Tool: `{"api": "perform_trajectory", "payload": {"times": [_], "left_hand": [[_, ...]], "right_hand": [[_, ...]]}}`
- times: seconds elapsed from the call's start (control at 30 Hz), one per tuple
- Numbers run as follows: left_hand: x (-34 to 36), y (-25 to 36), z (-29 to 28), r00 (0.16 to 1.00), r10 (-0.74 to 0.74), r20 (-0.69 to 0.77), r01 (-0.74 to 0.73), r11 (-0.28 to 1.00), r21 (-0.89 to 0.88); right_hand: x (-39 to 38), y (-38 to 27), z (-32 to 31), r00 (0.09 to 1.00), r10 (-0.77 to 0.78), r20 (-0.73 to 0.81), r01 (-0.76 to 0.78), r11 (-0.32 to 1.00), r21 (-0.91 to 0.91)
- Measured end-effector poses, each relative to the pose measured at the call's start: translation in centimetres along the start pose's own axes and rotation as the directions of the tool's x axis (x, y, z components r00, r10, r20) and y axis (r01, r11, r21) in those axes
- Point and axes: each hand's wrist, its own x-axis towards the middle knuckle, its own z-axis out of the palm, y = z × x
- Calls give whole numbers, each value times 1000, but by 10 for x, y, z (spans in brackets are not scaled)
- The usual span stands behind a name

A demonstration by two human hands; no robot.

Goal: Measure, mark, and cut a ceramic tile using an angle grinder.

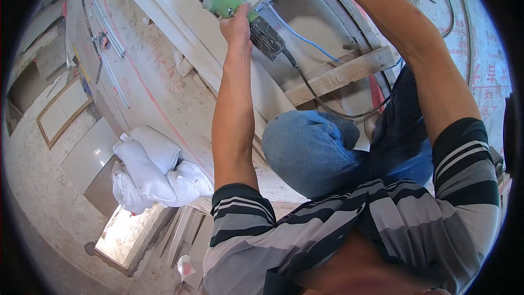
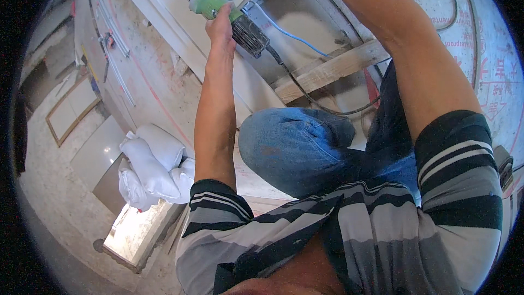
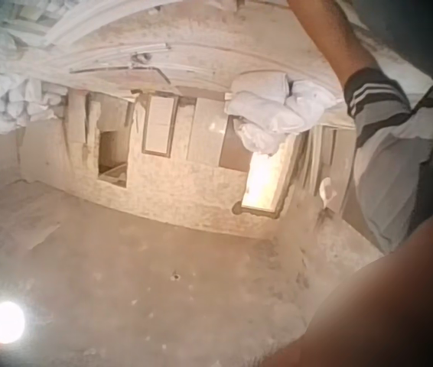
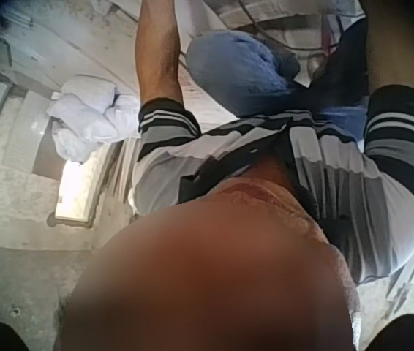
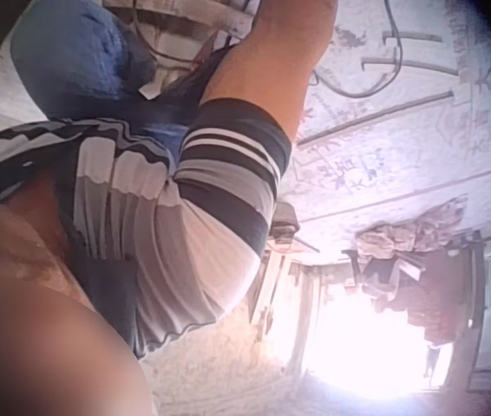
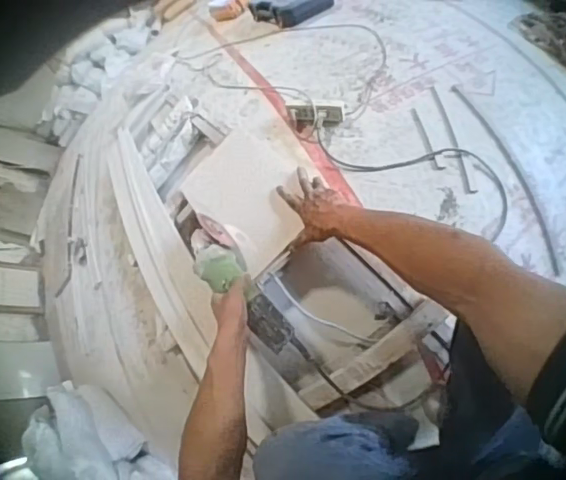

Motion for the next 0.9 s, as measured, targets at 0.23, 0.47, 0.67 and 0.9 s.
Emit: {"api": "perform_trajectory", "payload": {"times": [0.23, 0.47, 0.67, 0.9], "left_hand": [[-8, -2, 1, 1000, -2, -23, 2, 1000, 1], [-14, -7, 0, 999, 25, -33, -26, 999, -24], [-17, -13, -2, 998, 59, -3, -59, 998, 0], [-29, -12, -3, 999, 33, -37, -29, 995, 99]], "right_hand": [[-1, 0, -1, 1000, -4, 26, 3, 999, 50], [0, 0, 1, 1000, 1, 16, -1, 1000, 31], [7, 2, 9, 1000, -7, -9, 7, 1000, 30], [5, 7, 13, 1000, -13, -20, 14, 997, 79]]}}
